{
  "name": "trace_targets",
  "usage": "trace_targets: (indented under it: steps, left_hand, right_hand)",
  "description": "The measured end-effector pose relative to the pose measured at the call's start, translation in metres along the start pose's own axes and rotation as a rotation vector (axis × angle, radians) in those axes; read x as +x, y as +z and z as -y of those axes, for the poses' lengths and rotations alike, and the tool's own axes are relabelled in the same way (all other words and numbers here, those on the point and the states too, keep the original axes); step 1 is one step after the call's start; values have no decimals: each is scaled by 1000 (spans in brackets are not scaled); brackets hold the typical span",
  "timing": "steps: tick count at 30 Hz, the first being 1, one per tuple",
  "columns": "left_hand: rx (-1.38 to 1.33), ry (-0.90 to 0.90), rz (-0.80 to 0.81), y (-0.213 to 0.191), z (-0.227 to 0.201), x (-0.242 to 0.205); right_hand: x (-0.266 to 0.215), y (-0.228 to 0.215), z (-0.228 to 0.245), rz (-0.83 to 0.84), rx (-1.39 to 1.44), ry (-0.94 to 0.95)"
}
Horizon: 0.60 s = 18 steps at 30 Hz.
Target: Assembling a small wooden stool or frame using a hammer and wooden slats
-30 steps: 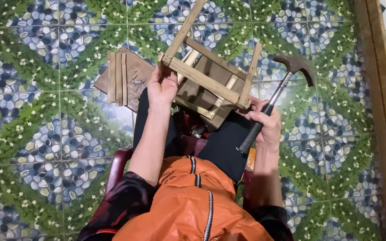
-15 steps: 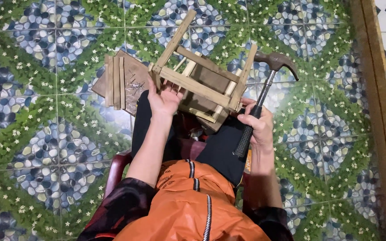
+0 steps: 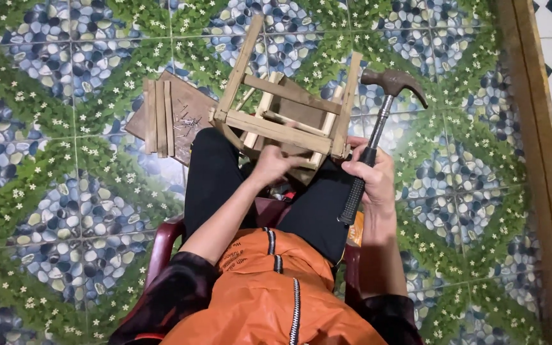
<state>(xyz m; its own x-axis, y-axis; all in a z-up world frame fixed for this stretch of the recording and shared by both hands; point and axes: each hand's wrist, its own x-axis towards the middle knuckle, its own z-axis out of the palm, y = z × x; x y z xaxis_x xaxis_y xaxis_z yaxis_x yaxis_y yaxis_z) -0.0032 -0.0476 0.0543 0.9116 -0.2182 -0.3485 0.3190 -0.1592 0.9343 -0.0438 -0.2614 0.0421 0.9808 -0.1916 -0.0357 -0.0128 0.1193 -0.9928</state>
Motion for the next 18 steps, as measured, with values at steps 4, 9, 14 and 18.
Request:
trace_targets:
  steps: [4,9,14,18]
  left_hand:
    - [192,397,151,46,121,69]
    - [644,20,471,52,91,80]
    - [819,122,414,61,221,147]
    - [1022,143,307,52,181,123]
  right_hand:
    - [3,-5,-10,8,-16,-7]
    - [1,-1,-4,4,-2,-9]
    - [4,-10,-14,2,-30,-14]
    - [6,-2,1,-7,-62,-30]
